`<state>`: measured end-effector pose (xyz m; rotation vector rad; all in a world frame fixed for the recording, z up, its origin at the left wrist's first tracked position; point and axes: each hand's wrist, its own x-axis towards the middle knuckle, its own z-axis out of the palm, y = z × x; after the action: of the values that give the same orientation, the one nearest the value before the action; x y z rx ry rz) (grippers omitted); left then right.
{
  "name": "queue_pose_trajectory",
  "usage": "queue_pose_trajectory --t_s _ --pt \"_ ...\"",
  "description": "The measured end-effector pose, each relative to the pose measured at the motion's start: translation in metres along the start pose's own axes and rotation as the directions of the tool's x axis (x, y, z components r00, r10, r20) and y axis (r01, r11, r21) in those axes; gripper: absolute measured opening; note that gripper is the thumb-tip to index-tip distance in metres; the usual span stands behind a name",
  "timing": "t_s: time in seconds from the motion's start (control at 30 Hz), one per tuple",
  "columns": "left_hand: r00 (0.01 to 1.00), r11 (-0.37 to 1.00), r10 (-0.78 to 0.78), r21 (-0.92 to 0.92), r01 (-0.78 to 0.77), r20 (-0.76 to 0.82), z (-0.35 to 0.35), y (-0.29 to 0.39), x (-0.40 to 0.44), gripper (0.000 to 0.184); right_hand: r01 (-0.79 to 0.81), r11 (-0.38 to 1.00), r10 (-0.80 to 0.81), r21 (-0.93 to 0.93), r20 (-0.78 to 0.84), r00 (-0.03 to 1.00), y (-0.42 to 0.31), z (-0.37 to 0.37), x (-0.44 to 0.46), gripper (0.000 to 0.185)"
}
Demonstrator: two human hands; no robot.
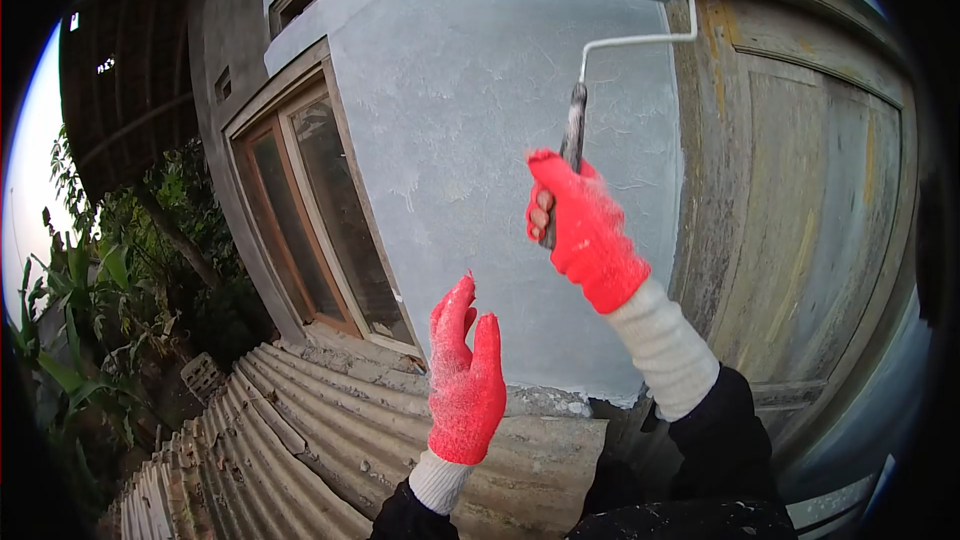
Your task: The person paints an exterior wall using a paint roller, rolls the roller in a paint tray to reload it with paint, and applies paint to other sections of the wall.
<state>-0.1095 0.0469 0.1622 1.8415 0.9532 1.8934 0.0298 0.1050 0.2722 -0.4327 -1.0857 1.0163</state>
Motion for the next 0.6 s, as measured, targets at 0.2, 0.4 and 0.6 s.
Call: queue_pose_trajectory --t_s 0.2,0.4,0.6 --pt "0.996 0.992 -0.065 0.11 0.057 0.068 -0.025 -0.002 -0.051 0.042 -0.438 0.883 0.468 0.169 -0.224 0.855 0.175 -0.053 -0.191 0.017" --pt "0.984 0.984 -0.15 0.112 0.14 0.091 -0.036 -0.004 -0.076 0.041 -0.658 0.71 0.7 0.25 -0.353 0.62 0.26 -0.065 -0.28 0.018" --pt "0.983 0.977 -0.159 0.16 0.142 0.096 -0.039 -0.014 -0.087 0.04 -0.743 0.641 0.748 0.194 -0.378 0.546 0.319 -0.061 -0.303 0.024"
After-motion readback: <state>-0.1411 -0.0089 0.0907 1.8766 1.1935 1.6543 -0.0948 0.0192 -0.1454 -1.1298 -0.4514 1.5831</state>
